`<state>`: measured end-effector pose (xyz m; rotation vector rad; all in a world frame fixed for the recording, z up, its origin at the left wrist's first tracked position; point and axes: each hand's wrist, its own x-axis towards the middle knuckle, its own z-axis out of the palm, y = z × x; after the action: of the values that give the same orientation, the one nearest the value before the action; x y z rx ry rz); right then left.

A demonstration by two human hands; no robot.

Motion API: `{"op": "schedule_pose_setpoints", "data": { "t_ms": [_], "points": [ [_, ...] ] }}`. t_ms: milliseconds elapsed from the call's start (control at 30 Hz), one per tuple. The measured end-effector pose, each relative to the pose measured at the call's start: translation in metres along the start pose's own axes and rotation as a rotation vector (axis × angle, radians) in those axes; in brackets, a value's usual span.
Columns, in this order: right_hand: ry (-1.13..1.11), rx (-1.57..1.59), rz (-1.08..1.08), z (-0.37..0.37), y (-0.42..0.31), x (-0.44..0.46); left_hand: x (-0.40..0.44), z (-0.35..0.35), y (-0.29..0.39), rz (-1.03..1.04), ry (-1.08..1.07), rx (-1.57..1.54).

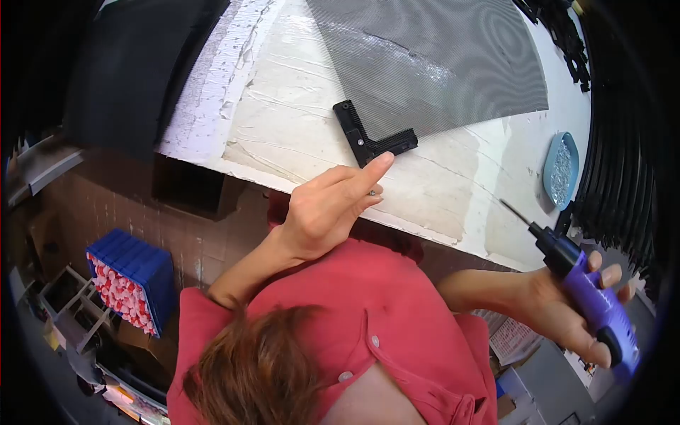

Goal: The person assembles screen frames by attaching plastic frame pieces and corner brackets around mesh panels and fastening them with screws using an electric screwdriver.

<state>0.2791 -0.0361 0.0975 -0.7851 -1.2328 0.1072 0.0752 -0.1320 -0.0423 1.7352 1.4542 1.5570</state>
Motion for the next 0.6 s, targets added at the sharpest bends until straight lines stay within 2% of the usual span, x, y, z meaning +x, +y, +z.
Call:
{"op": "schedule_pose_setpoints", "data": {
  "t_ms": [67, 200, 267, 333, 400, 467, 533, 600],
  "points": [
    [0.11, -0.041, -0.089, 0.002, 0.004, -0.001, -0.002, 0.001, -0.004, 0.05, 0.081, 0.014],
    [0.053, -0.046, -0.059, 0.0, 0.007, 0.002, -0.01, -0.001, -0.006, -0.015, 0.082, -0.024],
    [-0.224, 0.422, 0.103, -0.013, 0.015, 0.005, -0.012, 0.001, -0.008, 0.002, 0.153, -0.066],
    [-0.17, 0.309, 0.07, 0.001, 0.011, -0.001, -0.01, 0.002, -0.008, 0.004, 0.154, -0.084],
    [-0.434, 0.642, 0.168, 0.008, 0.008, -0.004, -0.006, 0.001, -0.008, 0.008, 0.158, -0.097],
    [-0.505, 0.732, 0.228, 0.024, 0.002, -0.019, 0.0, -0.002, -0.007, 0.077, 0.014, -0.047],
    [-0.569, 0.858, 0.306, 0.038, -0.007, -0.033, 0.004, 0.001, -0.007, 0.118, 0.01, -0.04],
    [-0.692, 0.839, 0.312, 0.039, -0.008, -0.037, 0.007, 0.002, -0.007, 0.158, 0.006, -0.031]
  ]
}}
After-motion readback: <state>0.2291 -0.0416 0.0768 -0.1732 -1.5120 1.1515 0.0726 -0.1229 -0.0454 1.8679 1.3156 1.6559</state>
